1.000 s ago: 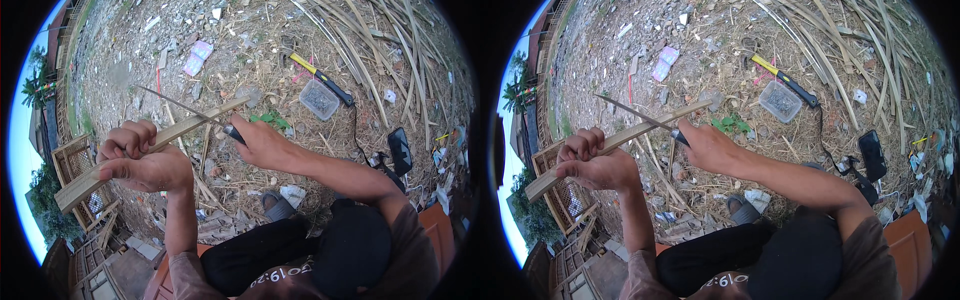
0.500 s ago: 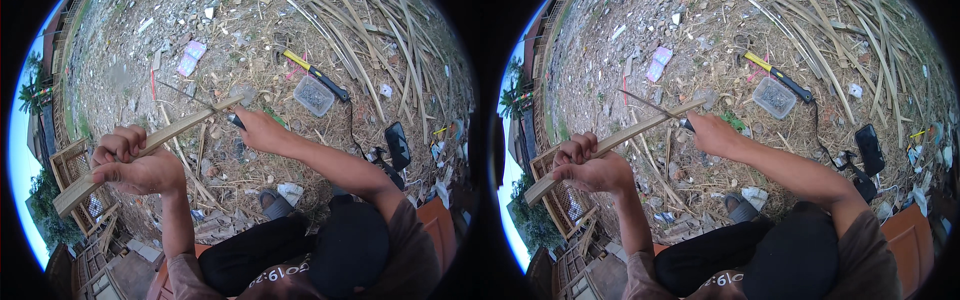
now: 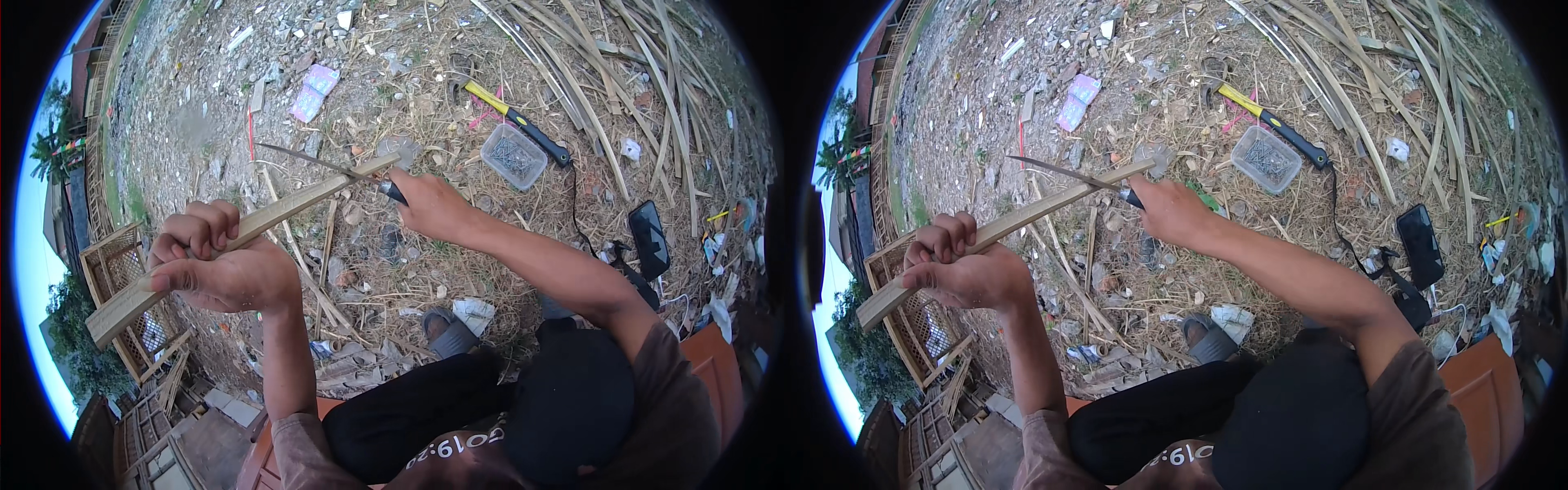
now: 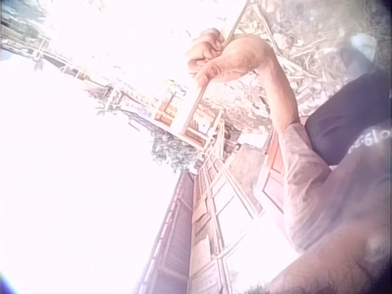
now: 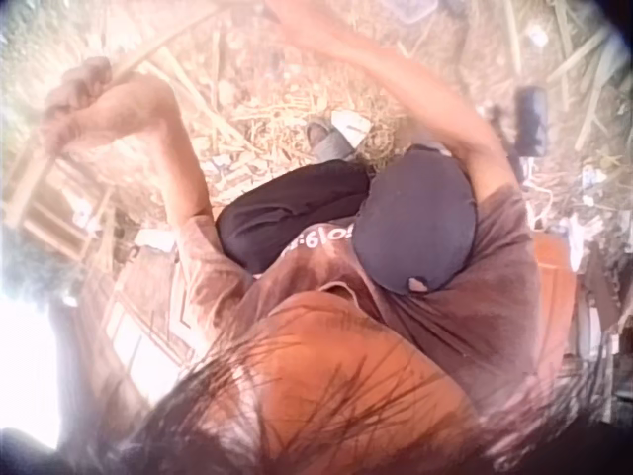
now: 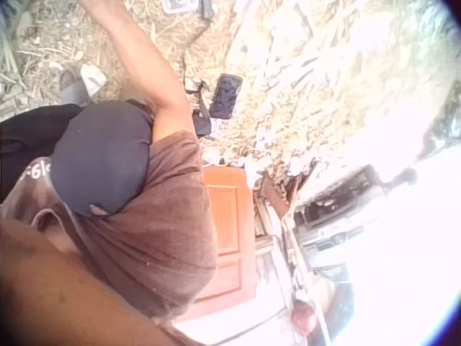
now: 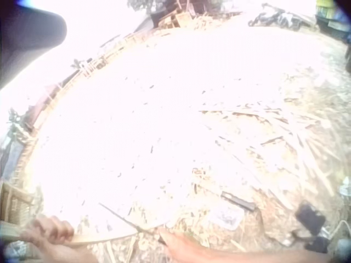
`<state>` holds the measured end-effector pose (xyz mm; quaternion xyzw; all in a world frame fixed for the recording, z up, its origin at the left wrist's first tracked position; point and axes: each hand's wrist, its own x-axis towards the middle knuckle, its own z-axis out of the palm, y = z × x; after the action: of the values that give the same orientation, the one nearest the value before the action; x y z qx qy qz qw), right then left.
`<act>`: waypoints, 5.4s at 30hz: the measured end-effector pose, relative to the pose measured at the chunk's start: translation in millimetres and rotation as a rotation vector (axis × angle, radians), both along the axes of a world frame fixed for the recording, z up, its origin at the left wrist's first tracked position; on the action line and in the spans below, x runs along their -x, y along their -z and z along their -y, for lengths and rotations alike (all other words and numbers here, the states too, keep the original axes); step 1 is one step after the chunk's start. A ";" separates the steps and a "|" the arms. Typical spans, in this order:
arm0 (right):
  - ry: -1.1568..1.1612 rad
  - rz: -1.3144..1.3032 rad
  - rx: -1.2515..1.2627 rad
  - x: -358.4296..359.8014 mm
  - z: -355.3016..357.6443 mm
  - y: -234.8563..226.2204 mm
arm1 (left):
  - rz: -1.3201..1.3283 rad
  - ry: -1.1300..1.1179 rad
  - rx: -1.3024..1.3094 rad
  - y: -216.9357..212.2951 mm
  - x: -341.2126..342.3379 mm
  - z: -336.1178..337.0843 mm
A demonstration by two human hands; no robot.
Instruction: The person shaves a thin strip of bamboo using a large knife by hand. They hold the strip in one hand and repeatedly scrape the knife blade along its length to smooth it.
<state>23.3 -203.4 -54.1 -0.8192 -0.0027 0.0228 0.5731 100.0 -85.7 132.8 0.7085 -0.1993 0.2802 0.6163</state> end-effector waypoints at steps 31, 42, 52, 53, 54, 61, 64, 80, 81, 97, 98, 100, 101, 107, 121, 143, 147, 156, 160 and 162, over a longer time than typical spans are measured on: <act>-0.037 -0.039 0.141 7.6 0.6 -1.5 | -0.013 0.030 -0.074 -2.1 0.7 -10.1; -0.041 -0.128 0.196 -2.5 4.5 2.7 | -0.055 0.005 -0.006 -4.3 -3.6 -18.0; -0.091 -0.146 0.094 5.1 10.2 -28.5 | 0.033 0.015 -0.092 -3.9 10.1 -10.5; -0.094 -0.171 0.052 6.2 10.7 -27.7 | 0.029 0.016 -0.090 -2.5 10.2 -9.8; -0.098 -0.196 0.010 7.2 10.5 -26.2 | 0.025 0.017 -0.087 -0.8 10.2 -8.3; -0.083 -0.007 0.069 8.4 -1.2 -73.9 | 0.032 0.011 -0.105 -3.5 3.2 -12.2; -0.085 -0.003 0.119 3.1 0.5 -51.8 | 0.045 -0.009 -0.121 -2.5 8.2 -10.1; -0.107 -0.161 0.123 9.0 13.1 -32.0 | 0.021 0.005 -0.070 -0.1 0.2 -15.8; -0.081 -0.166 0.161 12.5 14.4 -4.0 | 0.017 0.007 -0.071 0.2 -0.5 -16.3; -0.073 -0.172 0.267 -1.6 42.0 15.7 | 0.049 0.015 -0.066 -5.5 -10.9 -9.2; -0.084 -0.201 0.222 3.7 27.4 6.5 | 0.031 -0.013 -0.069 -3.1 -10.1 -15.1; -0.164 -0.193 0.155 8.3 12.5 -32.1 | -0.003 -0.012 -0.038 -0.8 -11.5 -33.6; -0.154 -0.188 0.152 9.5 14.9 -31.0 | 0.009 -0.011 -0.044 -1.0 -10.4 -28.3; -0.103 -0.326 0.277 16.8 18.7 -2.5 | -0.001 -0.038 -0.061 -0.4 -5.8 -26.4; -0.038 -0.198 0.287 18.0 40.2 40.4 | 0.036 0.002 -0.068 -5.3 -6.4 -12.8; -0.121 -0.297 0.308 26.8 33.0 -4.2 | 0.047 -0.018 -0.125 -2.6 -12.1 -27.8; -0.048 -0.314 0.283 37.6 43.0 49.1 | 0.072 0.046 -0.072 0.6 -12.6 -26.8; -0.126 -0.147 -0.032 17.3 19.3 -23.5 | 0.041 0.026 -0.064 1.3 -10.6 -33.9; -0.071 -0.220 0.274 27.9 23.0 23.1 | 0.035 0.058 0.001 1.3 -12.1 -26.3; -0.011 -0.247 0.385 32.7 41.0 58.8 | 0.030 0.071 -0.011 1.5 -10.4 -23.6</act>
<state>-9.4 -244.4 -112.9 -0.9044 0.0673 0.1260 0.4020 110.4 -62.1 131.3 0.7002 -0.2350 0.2678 0.6187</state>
